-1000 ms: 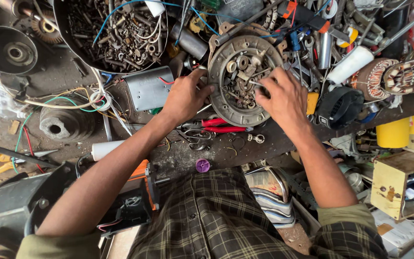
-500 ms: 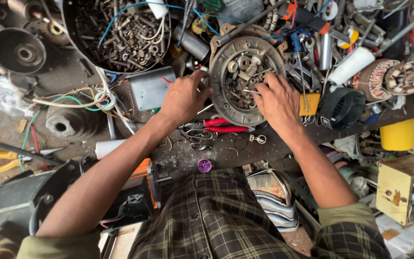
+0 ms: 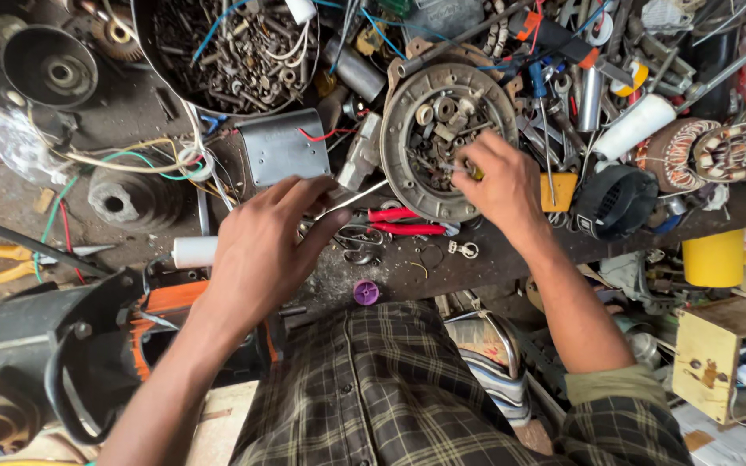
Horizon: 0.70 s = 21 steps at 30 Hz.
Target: The person works on an electric motor, using a screwdriver to tighten internal connections and a roll of white tape to secure wires. They then place the terminal box cover back onto the motor and secure it.
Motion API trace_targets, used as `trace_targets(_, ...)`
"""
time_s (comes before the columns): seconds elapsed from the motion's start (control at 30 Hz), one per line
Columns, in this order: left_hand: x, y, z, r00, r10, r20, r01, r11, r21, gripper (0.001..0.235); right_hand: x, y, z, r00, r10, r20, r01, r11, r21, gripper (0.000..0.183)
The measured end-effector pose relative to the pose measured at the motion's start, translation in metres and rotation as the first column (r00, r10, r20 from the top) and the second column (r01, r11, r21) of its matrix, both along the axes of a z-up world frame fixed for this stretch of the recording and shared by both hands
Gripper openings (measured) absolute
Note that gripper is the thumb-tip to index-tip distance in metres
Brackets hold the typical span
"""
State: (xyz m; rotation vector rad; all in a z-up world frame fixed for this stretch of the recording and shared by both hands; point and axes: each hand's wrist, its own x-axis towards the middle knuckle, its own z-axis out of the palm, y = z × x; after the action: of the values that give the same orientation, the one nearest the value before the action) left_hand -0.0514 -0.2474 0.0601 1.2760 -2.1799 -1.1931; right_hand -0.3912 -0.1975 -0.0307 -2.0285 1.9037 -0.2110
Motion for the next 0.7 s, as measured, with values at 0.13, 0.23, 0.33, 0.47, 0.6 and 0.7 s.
trace_targets(0.13, 0.014, 0.03, 0.009, 0.997, 0.065, -0.051, -0.065, 0.998, 0.007, 0.03, 0.005, 0.002, 0.014, 0.738, -0.188, 0.648, 0.18, 0.98, 0.08, 0.009)
trace_targets(0.23, 0.025, 0.049, 0.007, 0.981, 0.162, -0.106, -0.158, 0.986, 0.046, 0.025, 0.015, 0.014, 0.024, 0.317, -0.343, 0.884, 0.213, 0.934, 0.286, 0.009)
trace_targets(0.33, 0.032, 0.064, 0.001, 0.96, 0.257, -0.11, -0.25, 0.966, 0.073, 0.023, 0.017, 0.018, 0.032, 0.113, -0.275, 0.955, 0.195, 0.948, 0.25, 0.01)
trace_targets(0.47, 0.042, 0.083, -0.004, 0.962, 0.268, -0.044, -0.264, 0.961, 0.083, 0.024, 0.014, 0.026, 0.035, -0.052, -0.308, 0.95, 0.233, 0.921, 0.311, 0.015)
trace_targets(0.6, 0.052, 0.094, -0.004, 0.957, 0.281, -0.069, -0.283, 0.959, -0.017, 0.024, 0.011, 0.038, 0.032, -0.014, -0.404, 0.914, 0.301, 0.87, 0.39, 0.013)
trace_targets(0.7, 0.055, 0.098, -0.005, 0.95, 0.31, -0.038, -0.311, 0.95, -0.02, 0.023, 0.007, 0.036, 0.025, 0.182, -0.397, 0.9, 0.305, 0.893, 0.332, 0.009)
